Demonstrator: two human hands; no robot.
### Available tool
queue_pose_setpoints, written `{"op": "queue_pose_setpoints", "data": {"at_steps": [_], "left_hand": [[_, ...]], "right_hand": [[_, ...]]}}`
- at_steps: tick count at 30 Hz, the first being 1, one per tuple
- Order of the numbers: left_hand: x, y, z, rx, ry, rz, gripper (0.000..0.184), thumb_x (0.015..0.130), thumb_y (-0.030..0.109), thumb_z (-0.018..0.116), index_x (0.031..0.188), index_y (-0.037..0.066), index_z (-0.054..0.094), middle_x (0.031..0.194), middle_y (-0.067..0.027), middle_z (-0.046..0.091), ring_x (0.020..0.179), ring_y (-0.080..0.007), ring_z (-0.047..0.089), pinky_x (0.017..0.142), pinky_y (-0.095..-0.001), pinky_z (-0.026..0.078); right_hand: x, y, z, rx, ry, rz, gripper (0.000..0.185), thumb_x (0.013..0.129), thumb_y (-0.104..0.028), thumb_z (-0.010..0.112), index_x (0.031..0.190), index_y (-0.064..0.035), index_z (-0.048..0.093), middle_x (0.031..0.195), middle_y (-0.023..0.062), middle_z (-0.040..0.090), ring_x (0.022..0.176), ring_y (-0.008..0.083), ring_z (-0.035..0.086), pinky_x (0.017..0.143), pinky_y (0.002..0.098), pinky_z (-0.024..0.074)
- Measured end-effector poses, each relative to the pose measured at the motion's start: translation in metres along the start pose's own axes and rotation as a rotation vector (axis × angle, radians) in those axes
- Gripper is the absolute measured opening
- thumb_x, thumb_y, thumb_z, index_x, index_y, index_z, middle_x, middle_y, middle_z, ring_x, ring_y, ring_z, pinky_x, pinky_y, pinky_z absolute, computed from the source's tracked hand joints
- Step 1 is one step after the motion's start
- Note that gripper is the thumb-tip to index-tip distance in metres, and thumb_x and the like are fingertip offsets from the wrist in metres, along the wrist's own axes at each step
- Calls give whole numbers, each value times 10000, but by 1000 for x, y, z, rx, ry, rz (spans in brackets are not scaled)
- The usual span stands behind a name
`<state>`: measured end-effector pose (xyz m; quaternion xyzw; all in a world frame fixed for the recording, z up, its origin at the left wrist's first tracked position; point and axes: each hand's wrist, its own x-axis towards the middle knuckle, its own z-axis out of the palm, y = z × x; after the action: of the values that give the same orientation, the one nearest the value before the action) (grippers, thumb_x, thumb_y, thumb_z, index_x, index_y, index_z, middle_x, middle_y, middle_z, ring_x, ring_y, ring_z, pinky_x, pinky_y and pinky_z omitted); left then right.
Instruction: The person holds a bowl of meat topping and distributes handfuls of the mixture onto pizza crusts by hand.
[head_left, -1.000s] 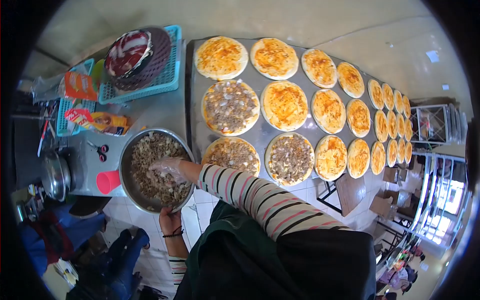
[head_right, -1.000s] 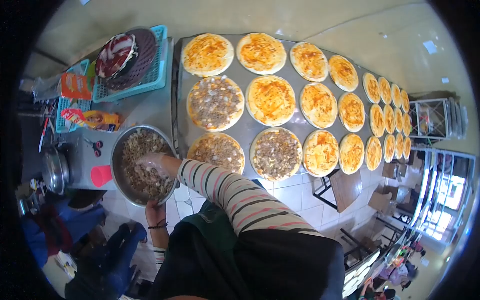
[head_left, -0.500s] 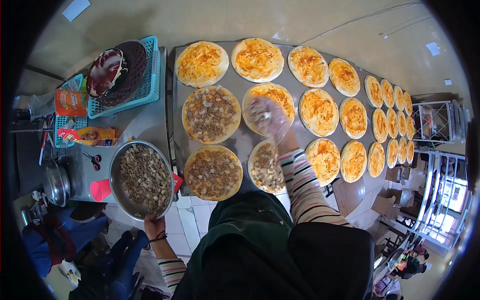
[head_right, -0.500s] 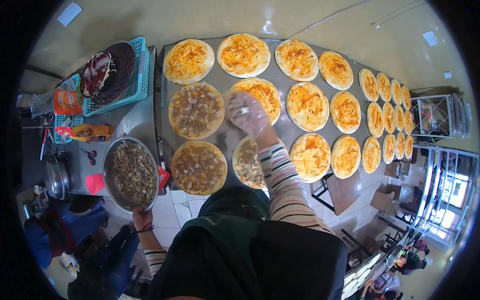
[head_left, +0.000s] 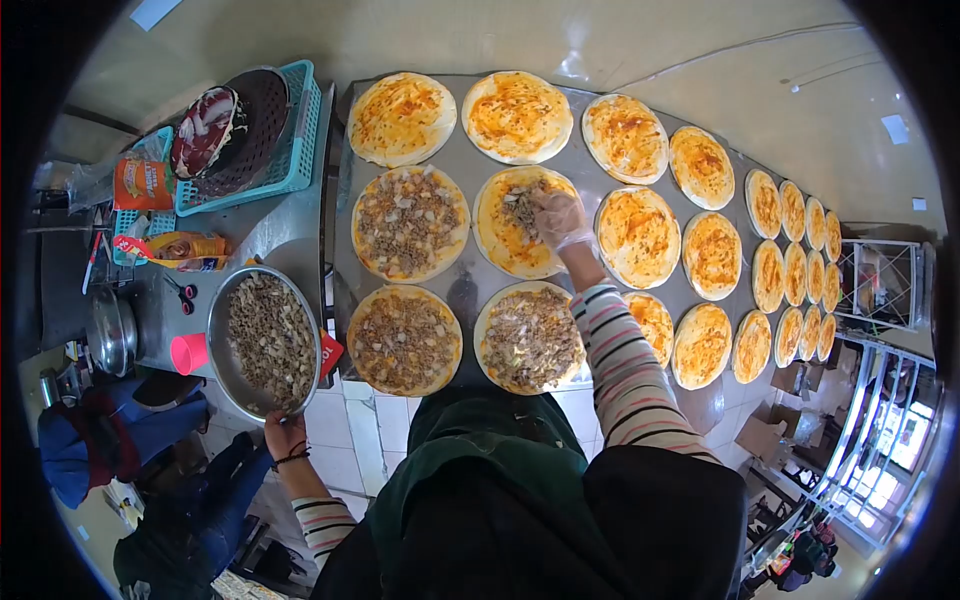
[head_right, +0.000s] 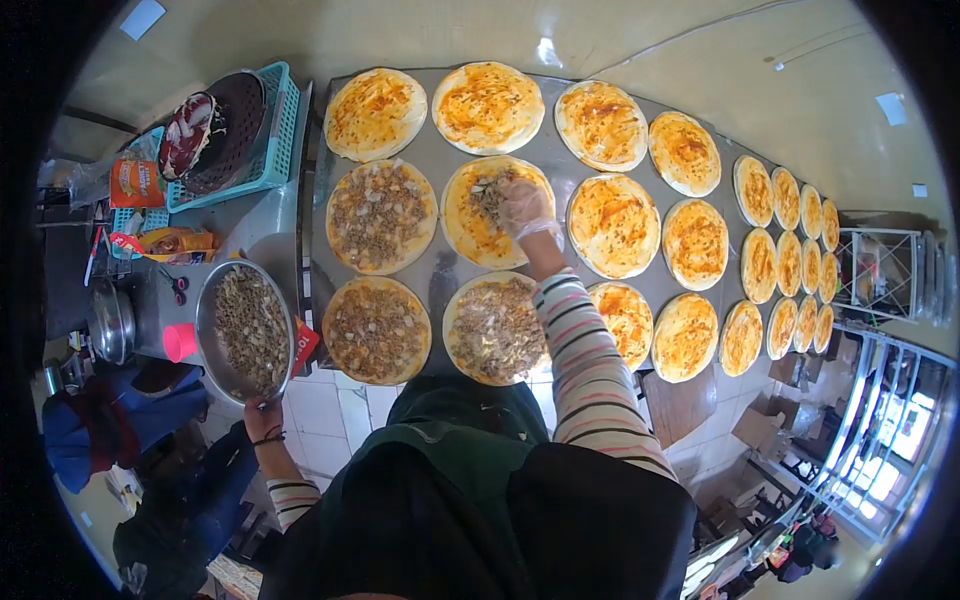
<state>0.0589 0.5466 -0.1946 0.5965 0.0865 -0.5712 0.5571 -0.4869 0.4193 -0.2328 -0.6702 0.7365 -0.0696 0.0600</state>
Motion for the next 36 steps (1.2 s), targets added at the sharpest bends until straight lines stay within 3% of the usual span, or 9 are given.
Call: {"op": "queue_pose_setpoints", "data": {"at_steps": [4,7,10,13,17,19,23,29,36], "left_hand": [[5,1,-8,-20,29,-32,341,625,-35,372,960,-69,425,1031,-182,458,938,-276,458,770,-368,437],[-4,-1,4,37,66,0,346,625,-30,373,965,-63,427,1029,-164,466,929,-270,467,752,-358,447],[6,-1,-8,54,63,17,348,622,-30,376,965,-61,427,1018,-155,476,911,-267,479,735,-347,455],[11,-2,-13,29,18,0,356,615,-34,379,967,-61,427,1006,-156,484,898,-260,488,725,-340,460],[4,-2,-1,69,79,4,370,606,-36,384,973,-62,425,990,-157,490,885,-259,496,708,-332,466],[-4,-3,5,78,73,26,367,606,-35,385,969,-61,426,983,-155,493,871,-263,502,703,-334,467],[-6,-5,7,106,49,76,356,605,-32,386,958,-60,428,966,-152,499,825,-273,519,683,-336,475],[15,-2,-14,43,31,8,310,616,-43,398,923,-20,435,933,-120,507,790,-225,522,645,-317,493],[3,-3,-2,74,8,21,297,618,-33,401,912,-20,439,922,-120,507,770,-216,523,635,-312,493]], "right_hand": [[-4,-9,27,77,-12,-43,188,682,-113,468,831,-81,578,780,98,577,725,230,541,678,285,439],[-27,-3,34,-145,231,-506,139,700,-126,473,787,-90,575,777,89,580,723,230,544,665,291,443],[-32,14,23,56,82,13,122,707,-117,477,786,-94,566,743,96,571,705,255,535,641,316,439],[-13,-1,12,359,262,-58,125,698,-106,473,784,-105,564,717,104,558,684,269,526,622,339,429],[2,-11,18,-7,114,-94,134,674,-105,469,771,-111,560,745,110,558,715,264,528,661,349,419],[-4,7,20,6,287,-207,161,679,-114,464,796,-128,574,790,100,572,765,246,537,693,326,425],[-12,22,12,197,55,262,215,707,-167,446,861,-112,586,829,90,580,803,239,539,723,313,427],[14,-4,18,13,251,-44,215,695,-149,460,872,-114,576,799,98,574,754,253,539,686,332,433],[-29,-32,39,-273,-4,-333,141,725,-92,425,716,-154,551,841,20,532,779,189,499,669,314,421]]}}
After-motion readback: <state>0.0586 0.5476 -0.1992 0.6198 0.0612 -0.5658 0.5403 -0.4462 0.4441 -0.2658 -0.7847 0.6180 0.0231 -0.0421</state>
